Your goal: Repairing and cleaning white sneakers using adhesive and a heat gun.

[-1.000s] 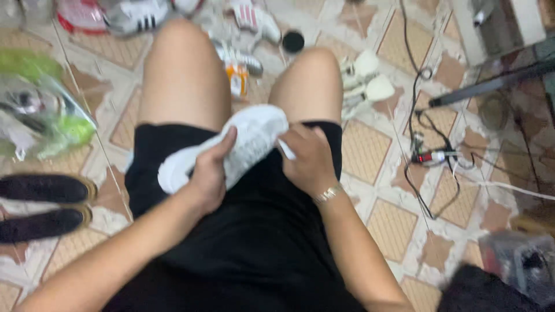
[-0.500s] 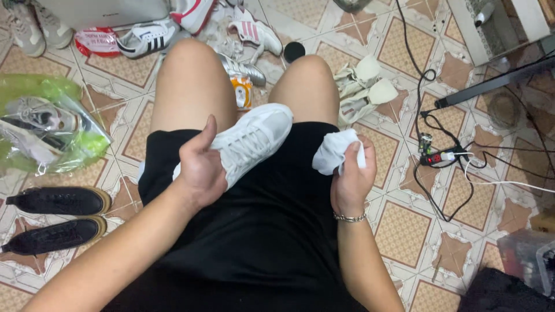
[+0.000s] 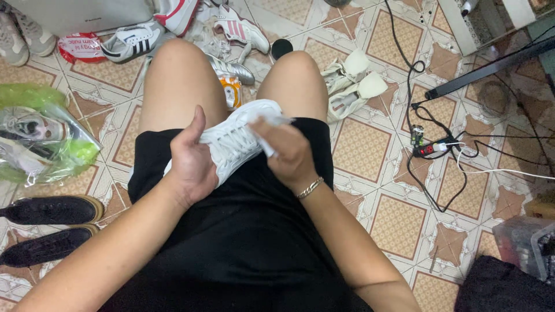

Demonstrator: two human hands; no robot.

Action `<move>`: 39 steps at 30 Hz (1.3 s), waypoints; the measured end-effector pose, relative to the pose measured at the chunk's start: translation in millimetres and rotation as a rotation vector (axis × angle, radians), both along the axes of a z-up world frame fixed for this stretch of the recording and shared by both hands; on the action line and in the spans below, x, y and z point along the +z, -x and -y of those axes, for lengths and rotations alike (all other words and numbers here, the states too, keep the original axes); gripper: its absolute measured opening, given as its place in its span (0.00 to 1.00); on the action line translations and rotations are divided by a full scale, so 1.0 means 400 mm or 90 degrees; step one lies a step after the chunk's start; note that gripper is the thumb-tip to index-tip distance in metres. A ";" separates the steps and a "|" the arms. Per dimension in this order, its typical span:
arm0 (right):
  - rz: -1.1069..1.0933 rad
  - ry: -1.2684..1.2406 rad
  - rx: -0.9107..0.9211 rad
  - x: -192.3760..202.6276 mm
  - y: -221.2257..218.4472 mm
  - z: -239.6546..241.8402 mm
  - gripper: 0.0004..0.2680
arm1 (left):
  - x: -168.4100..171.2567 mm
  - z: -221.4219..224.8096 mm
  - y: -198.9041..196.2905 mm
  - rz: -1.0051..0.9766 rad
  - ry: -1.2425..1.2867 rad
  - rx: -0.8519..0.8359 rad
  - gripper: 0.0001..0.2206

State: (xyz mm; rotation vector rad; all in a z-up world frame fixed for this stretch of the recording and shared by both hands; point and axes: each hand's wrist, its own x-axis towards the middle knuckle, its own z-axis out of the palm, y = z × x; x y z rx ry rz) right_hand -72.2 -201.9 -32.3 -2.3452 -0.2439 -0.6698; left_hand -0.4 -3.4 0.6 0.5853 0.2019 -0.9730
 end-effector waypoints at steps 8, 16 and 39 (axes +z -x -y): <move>-0.026 -0.010 0.030 -0.011 -0.006 0.026 0.19 | 0.001 0.002 0.011 0.031 -0.034 0.056 0.35; -0.088 -0.026 -0.035 -0.012 0.017 0.031 0.19 | -0.006 0.006 0.012 0.015 -0.037 0.039 0.35; -0.032 -0.029 0.072 0.007 0.066 -0.013 0.24 | -0.048 -0.020 0.051 0.055 0.027 0.056 0.36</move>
